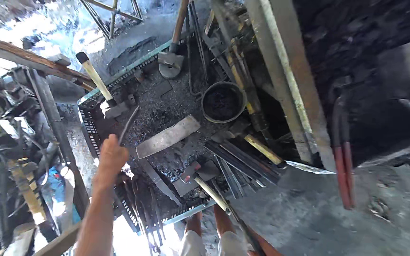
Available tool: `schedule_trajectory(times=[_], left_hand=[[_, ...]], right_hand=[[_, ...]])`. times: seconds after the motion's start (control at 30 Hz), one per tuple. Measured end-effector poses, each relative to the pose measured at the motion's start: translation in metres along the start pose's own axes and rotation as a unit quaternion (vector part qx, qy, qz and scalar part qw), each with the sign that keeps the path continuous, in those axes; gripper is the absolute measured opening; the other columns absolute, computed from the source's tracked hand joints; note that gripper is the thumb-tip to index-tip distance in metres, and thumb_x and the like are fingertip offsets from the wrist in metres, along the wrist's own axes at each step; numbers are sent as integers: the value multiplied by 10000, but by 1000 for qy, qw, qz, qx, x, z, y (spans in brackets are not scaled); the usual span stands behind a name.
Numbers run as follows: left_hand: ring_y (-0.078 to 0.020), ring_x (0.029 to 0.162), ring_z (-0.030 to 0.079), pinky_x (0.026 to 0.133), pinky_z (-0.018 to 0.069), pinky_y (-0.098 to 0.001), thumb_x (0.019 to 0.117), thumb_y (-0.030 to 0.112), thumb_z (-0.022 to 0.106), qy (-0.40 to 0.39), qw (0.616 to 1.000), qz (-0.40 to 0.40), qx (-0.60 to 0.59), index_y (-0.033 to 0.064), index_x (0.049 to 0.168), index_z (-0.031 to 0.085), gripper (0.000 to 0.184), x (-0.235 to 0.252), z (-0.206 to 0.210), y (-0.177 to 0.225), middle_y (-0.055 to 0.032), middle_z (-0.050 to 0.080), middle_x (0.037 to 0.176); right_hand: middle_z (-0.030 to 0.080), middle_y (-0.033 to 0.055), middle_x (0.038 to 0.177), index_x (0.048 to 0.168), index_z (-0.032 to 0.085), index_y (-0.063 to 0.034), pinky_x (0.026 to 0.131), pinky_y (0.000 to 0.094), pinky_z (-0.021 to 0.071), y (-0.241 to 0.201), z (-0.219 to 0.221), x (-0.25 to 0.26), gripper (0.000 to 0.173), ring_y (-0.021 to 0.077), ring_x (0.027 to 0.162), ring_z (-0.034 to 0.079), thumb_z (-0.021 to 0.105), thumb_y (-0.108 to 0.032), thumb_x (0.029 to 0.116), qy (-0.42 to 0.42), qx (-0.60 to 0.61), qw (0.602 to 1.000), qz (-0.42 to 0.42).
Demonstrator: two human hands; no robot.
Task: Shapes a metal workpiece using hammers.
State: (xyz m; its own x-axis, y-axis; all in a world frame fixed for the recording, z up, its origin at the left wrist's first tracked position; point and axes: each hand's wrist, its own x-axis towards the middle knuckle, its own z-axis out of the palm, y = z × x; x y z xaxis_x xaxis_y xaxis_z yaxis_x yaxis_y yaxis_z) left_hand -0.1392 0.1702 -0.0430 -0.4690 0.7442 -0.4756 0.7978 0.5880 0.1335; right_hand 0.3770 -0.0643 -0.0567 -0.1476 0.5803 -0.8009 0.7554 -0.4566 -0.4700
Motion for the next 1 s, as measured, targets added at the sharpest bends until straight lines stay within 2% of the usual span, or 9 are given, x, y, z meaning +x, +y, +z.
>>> schedule_trajectory(times=[0.07, 0.1, 0.23, 0.3, 0.4, 0.5, 0.6, 0.83, 1.0], left_hand=[[-459, 1060, 672, 854, 565, -655, 957, 224, 624, 21, 997, -35, -66, 43, 1485, 418, 594, -36, 41, 36, -294, 599, 1287], [-440, 1070, 684, 862, 571, -645, 971, 240, 596, 30, 993, -55, -98, 78, 1537, 376, 628, -48, 62, 56, -271, 618, 1304], [-396, 1146, 666, 898, 566, -621, 979, 288, 578, -6, 966, -145, -212, 101, 1536, 397, 615, -68, 147, 122, -229, 611, 1349], [-390, 1216, 630, 972, 543, -595, 1004, 278, 590, -12, 945, -169, -281, 50, 1522, 390, 601, -69, 175, 150, -243, 595, 1363], [-392, 1139, 657, 950, 542, -588, 989, 277, 665, -19, 895, -187, -406, 22, 1458, 440, 579, -61, 194, 171, -259, 647, 1254], [-361, 984, 697, 816, 601, -543, 951, 223, 730, -45, 824, -184, -534, 21, 1415, 503, 554, -49, 205, 166, -250, 660, 1201], [-309, 878, 719, 753, 623, -478, 1027, 241, 646, -74, 782, -142, -602, 26, 1406, 518, 454, -49, 208, 149, -226, 680, 1162], [-288, 909, 748, 785, 632, -435, 1112, 351, 459, -73, 788, -129, -597, -11, 1353, 568, 449, -88, 235, 101, -196, 731, 1103], [-272, 851, 747, 747, 627, -434, 1087, 289, 508, -166, 817, -236, -499, -32, 1327, 581, 407, -161, 303, 59, -196, 738, 1074]], right_hand=[[696, 198, 1256, 1520, 493, -45, 967, 547, 555, 6, 4, 8, 596, 327, 1079, 699, 668, -210, 975, 1, 38, 999, -20], [712, 191, 1194, 1479, 533, -46, 927, 554, 564, 3, 5, 14, 563, 325, 1026, 708, 679, -206, 959, -2, 47, 999, -7], [716, 96, 1201, 1378, 627, -141, 905, 510, 585, -1, 10, 32, 448, 246, 1030, 705, 682, -175, 935, 0, 69, 998, 15], [724, 75, 1135, 1310, 654, -149, 843, 495, 592, 7, 12, 43, 383, 222, 972, 706, 662, -174, 928, 16, 66, 998, 2], [711, 62, 1077, 1270, 633, -119, 822, 464, 592, 18, 15, 60, 353, 197, 952, 698, 614, -150, 920, 13, 79, 997, -11], [693, 92, 1065, 1320, 593, -77, 815, 457, 582, 25, 11, 80, 397, 209, 935, 682, 598, -122, 926, -13, 107, 994, -13], [690, 112, 1123, 1367, 568, -74, 879, 463, 573, 21, 5, 99, 420, 223, 994, 678, 584, -130, 951, -38, 95, 994, -25], [681, 125, 1136, 1324, 598, -57, 933, 435, 551, 18, -1, 126, 374, 221, 1038, 665, 579, -94, 952, -40, 43, 993, -102], [663, 147, 1160, 1319, 590, -42, 910, 444, 547, 10, -13, 135, 377, 243, 1021, 656, 570, -69, 944, -53, 19, 995, -79]])
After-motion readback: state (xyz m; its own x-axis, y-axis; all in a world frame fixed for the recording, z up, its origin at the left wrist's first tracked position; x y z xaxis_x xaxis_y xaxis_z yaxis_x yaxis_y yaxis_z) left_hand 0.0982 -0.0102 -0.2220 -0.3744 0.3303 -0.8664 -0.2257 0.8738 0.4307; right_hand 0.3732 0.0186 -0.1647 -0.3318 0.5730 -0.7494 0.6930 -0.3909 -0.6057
